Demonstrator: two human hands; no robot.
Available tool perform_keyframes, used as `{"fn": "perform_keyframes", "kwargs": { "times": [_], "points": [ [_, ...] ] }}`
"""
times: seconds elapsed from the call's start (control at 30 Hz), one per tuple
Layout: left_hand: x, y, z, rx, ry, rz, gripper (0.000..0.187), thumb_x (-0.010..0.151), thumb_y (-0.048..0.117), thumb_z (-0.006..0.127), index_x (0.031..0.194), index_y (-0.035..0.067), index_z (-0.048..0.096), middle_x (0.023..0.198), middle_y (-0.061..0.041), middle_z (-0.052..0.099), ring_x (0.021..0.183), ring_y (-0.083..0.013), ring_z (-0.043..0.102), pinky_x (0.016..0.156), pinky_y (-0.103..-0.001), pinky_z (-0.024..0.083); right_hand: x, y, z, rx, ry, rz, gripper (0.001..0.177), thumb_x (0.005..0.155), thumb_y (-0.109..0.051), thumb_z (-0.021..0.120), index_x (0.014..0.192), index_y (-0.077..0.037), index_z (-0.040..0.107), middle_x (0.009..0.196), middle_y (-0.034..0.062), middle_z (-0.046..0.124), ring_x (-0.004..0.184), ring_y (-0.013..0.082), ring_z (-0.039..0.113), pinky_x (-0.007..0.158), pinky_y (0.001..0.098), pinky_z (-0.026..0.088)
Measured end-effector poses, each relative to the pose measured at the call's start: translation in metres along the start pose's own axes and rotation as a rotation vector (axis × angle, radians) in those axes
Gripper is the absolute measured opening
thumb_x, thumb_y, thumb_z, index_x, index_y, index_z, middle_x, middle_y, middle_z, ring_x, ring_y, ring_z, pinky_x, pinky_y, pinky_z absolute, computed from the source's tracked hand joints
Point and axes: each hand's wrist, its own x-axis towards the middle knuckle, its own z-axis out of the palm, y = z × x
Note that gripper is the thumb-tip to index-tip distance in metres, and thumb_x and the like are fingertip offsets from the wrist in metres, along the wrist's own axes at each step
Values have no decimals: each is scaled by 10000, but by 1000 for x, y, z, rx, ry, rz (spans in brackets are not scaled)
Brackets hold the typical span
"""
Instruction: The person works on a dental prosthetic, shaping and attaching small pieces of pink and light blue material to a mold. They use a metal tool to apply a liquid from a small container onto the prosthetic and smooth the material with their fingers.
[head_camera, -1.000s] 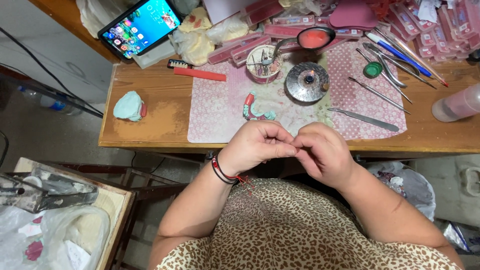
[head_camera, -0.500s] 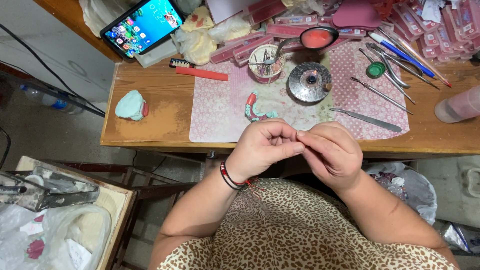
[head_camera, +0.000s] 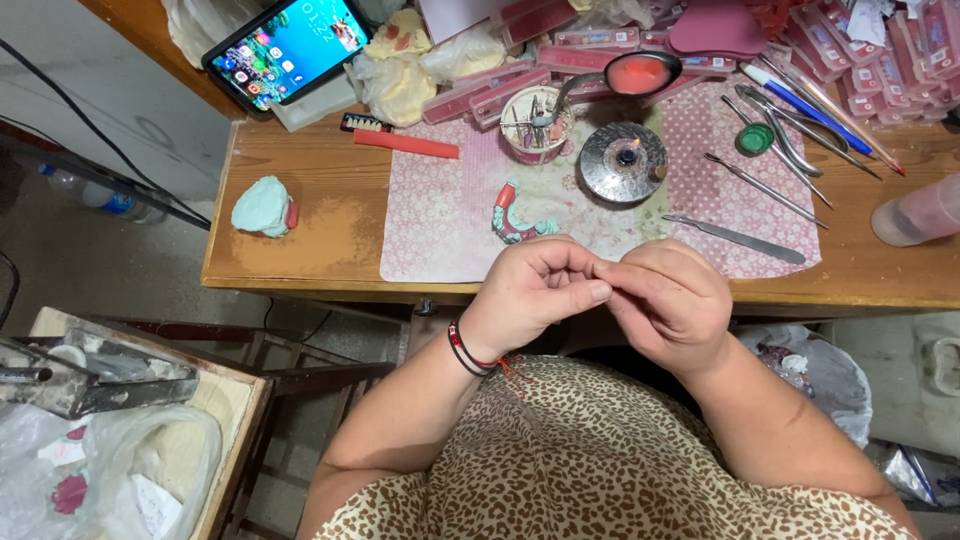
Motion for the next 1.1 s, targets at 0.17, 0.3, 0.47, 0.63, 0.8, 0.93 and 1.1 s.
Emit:
{"fn": "perform_keyframes", "kwargs": {
  "times": [0.17,0.3,0.47,0.63,0.8,0.93,1.1],
  "points": [
    [1,-6,-2,-19,6,-2,139,849,25,823,944,-42,747,769,-45,617,562,3,600,458,-136,507,-6,5,-1,21,-17,30,53,896,45,776,945,61,788,778,176,662,637,355,636,582,469,539],
    [0,-2,-1,-34,46,15,132,843,31,825,916,-41,741,758,-46,610,544,9,577,456,-135,497,-4,6,2,83,-32,92,86,891,45,787,973,69,779,824,188,681,694,372,673,623,481,555],
    [-2,-5,-4,-69,77,19,135,852,37,822,915,-45,736,763,-68,620,520,-15,581,436,-151,492,-3,7,-3,145,-46,126,163,866,38,814,1014,90,768,874,199,690,755,353,694,677,476,568],
    [-4,2,-2,-91,80,23,151,857,56,834,918,-46,740,775,-69,623,541,-11,583,449,-154,499,-1,9,-4,83,-62,114,114,865,15,826,971,46,796,842,161,691,736,341,685,677,461,568],
    [-7,19,-23,131,121,90,441,812,80,889,1196,-40,706,979,-114,618,684,-61,642,576,-225,605,10,30,-12,-130,-154,151,156,928,-39,849,1037,48,779,839,174,671,749,377,658,708,491,536],
    [-1,38,-58,437,287,194,533,795,130,935,1268,31,710,1022,-88,597,683,-44,595,592,-175,562,18,74,-23,-333,-185,250,159,1013,-67,874,1114,36,807,822,214,669,756,433,662,713,523,528],
    [7,56,-87,1185,88,254,721,721,477,921,1290,139,635,1392,-114,555,1318,-341,525,1115,-495,428,17,90,-15,-469,-153,429,174,995,-94,950,1136,-55,856,935,84,768,835,205,667,776,336,511]
  ]
}}
